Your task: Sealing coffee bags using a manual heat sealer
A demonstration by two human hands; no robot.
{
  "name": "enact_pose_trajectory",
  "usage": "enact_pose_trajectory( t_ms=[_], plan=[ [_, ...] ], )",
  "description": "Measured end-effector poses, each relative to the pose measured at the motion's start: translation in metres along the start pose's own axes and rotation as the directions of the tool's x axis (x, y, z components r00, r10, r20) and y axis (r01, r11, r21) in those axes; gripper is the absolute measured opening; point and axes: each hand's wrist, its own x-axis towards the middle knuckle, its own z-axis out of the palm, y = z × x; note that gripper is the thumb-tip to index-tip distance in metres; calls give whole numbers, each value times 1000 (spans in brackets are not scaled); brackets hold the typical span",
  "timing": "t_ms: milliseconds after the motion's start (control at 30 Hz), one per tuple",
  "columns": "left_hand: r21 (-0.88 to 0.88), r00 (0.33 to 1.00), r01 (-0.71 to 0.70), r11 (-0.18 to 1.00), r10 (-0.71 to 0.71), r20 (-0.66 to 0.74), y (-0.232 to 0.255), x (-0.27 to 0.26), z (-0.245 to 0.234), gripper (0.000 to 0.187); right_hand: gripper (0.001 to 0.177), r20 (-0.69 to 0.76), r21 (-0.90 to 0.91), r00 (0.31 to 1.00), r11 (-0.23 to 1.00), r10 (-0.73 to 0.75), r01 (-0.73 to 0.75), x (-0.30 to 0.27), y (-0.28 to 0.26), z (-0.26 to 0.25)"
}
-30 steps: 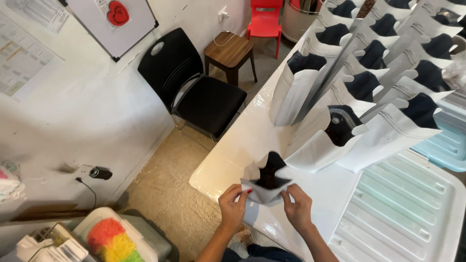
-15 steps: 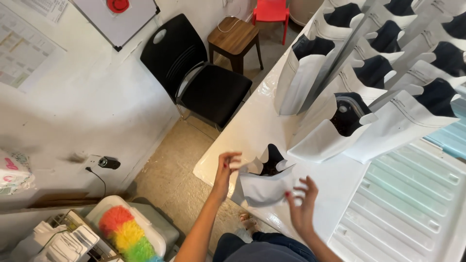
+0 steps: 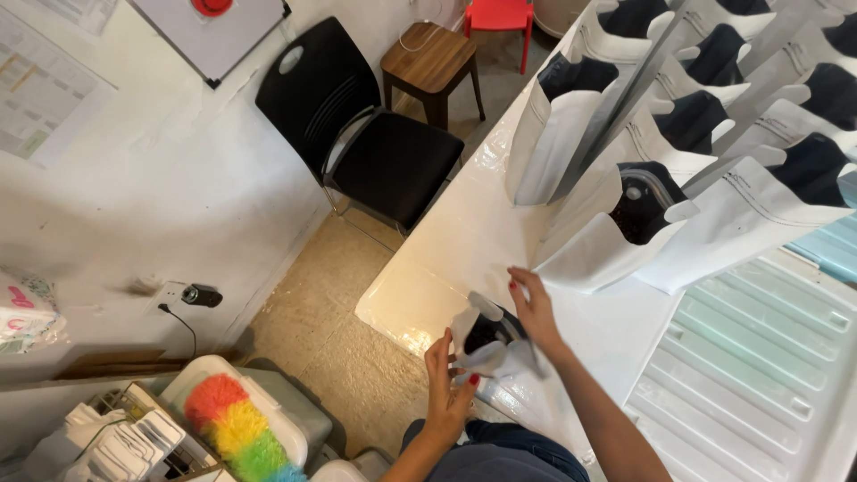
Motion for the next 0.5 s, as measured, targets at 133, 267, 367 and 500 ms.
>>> enact_pose_trajectory(
  t_ms=[133, 267, 367, 500],
  plan=[
    [178, 997, -71, 981, 64, 46, 15, 18, -20, 57, 9, -452, -51, 891, 998, -49, 29, -19, -6, -22],
    [87, 969, -207, 975, 192, 156, 35, 42, -29, 17, 23, -478, -141, 818, 947, -320, 288, -116, -45, -30],
    [33, 971, -237, 971, 236, 50, 37, 48, -13, 8, 67, -82, -360, 934, 884, -349, 298, -133, -78, -12],
    [24, 976, -216, 976, 217, -28, 38, 47, -1, 11, 3, -272, -411, 845, 850, -460, 331, -114, -97, 1]
  ],
)
